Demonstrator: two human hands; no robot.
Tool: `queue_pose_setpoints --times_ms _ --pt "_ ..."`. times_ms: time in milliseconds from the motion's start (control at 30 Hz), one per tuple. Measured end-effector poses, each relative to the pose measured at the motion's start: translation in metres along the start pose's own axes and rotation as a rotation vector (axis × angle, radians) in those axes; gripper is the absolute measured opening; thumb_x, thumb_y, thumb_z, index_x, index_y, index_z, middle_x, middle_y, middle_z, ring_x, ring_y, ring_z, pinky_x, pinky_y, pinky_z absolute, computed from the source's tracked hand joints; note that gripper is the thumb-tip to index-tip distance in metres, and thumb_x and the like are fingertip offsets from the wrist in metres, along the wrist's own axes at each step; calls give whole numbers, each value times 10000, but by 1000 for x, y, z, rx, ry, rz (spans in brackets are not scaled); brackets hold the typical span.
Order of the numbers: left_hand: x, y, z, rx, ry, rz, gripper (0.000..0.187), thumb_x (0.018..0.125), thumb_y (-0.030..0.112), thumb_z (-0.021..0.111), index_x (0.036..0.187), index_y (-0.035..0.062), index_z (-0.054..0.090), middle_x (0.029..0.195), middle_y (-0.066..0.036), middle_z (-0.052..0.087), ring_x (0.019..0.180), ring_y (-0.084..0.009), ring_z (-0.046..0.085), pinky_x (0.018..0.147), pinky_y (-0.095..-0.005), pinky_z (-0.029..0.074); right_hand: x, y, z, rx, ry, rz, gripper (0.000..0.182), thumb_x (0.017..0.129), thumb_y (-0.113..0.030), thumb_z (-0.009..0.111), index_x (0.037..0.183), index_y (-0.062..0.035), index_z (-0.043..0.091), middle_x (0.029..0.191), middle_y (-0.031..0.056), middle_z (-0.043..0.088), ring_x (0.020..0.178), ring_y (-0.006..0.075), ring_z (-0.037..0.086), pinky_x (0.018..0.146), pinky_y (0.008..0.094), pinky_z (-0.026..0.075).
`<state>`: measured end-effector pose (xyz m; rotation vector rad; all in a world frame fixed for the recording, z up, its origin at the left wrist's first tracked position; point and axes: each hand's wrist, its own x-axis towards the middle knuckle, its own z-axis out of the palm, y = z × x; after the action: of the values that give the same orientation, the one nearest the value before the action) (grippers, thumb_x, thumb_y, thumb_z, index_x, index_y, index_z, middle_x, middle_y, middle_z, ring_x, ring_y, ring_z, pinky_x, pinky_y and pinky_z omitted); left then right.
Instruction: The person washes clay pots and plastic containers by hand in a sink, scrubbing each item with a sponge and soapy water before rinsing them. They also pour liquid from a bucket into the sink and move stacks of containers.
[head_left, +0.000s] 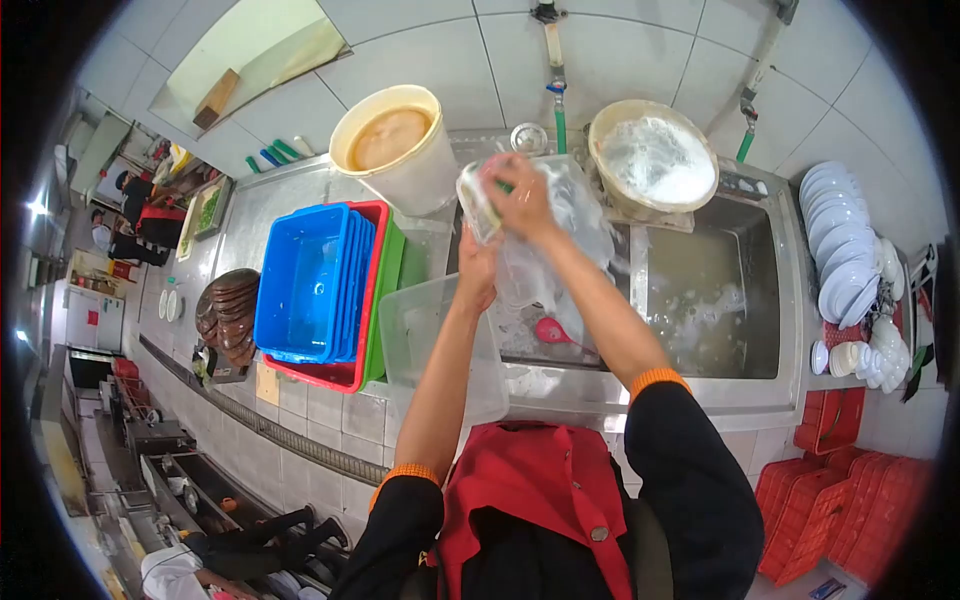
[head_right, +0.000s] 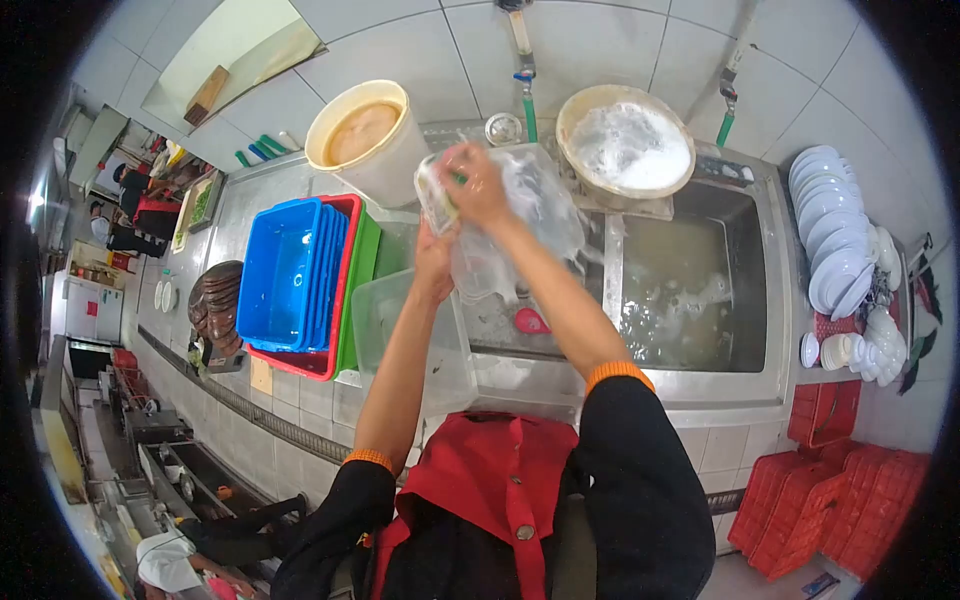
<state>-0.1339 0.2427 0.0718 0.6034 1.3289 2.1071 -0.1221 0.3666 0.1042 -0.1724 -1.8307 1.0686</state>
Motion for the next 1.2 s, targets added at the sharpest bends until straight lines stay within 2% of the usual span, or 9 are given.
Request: queue_pose_setpoints --times_ms 267,367,433,567,667,700,933,1100,1200 --pt "-5 38 14 -76 5 -146 506 868 22 491 1337 126 333 1224 -68 475 1096 -243 513 678 -434 593 6 -17 10 -35 -24 -58 97 776 -107 647 849 -44 641 884 107 600 822 264 605 735 333 477" --pt "-19 58 13 -165 -21 -227 641 862 23 506 1410 204 227 1280 -97 446 1048 -310 541 703 -532 569 14 29 -2 -72 4 -122 103 788 -114 633 849 -36 604 900 112 590 868 274 583 775 337 460" --pt "-36 77 21 -240 -133 -100 632 884 38 483 1429 187 199 1362 -98 398 1078 -308 547 692 -474 584 28 59 -26 -225 145 92 143 798 -148 615 888 -39 589 924 125 554 956 306 546 841 362 436" --pt "-17 64 0 -220 -136 -108 675 899 54 472 1451 228 124 1418 -93 346 1108 -344 529 707 -482 575 -16 1 2 -51 75 -28 142 793 -93 579 922 -42 552 998 136 558 988 330 534 875 390 415" --pt "3 49 -12 198 -72 249 630 932 126 473 1443 266 132 1420 -93 348 1114 -384 520 691 -488 568 -40 -22 0 -115 9 -128 165 788 -64 562 949 -44 535 1044 147 556 1016 340 522 889 401 405" --pt "-13 59 -5 -30 -40 145 591 940 170 473 1435 249 159 1400 -111 369 1110 -376 524 699 -502 566 -49 -17 -6 -167 16 -166 182 787 -60 554 966 -44 526 1065 151 551 1037 345 514 906 408 394" --pt "-23 79 -21 20 232 14 582 956 481 348 1372 75 317 1356 -159 411 1073 -324 564 641 -411 562 -28 52 -52 -89 439 698 563 885 -473 517 1108 45 530 1049 193 590 980 283 562 828 386 420" --pt "-28 50 -24 63 542 225 752 918 620 217 1395 41 271 1400 -226 318 1257 -354 395 891 -462 475 1 46 -54 477 825 681 513 899 -437 487 1073 41 550 1015 104 589 874 198 564 754 335 453" --pt "-57 88 6 -444 579 -569 765 898 569 359 1396 -1 250 1417 -247 282 1319 -356 301 1014 -472 372 9 52 -55 914 934 547 489 920 -449 424 1140 -25 528 1030 76 593 876 189 588 766 325 464"
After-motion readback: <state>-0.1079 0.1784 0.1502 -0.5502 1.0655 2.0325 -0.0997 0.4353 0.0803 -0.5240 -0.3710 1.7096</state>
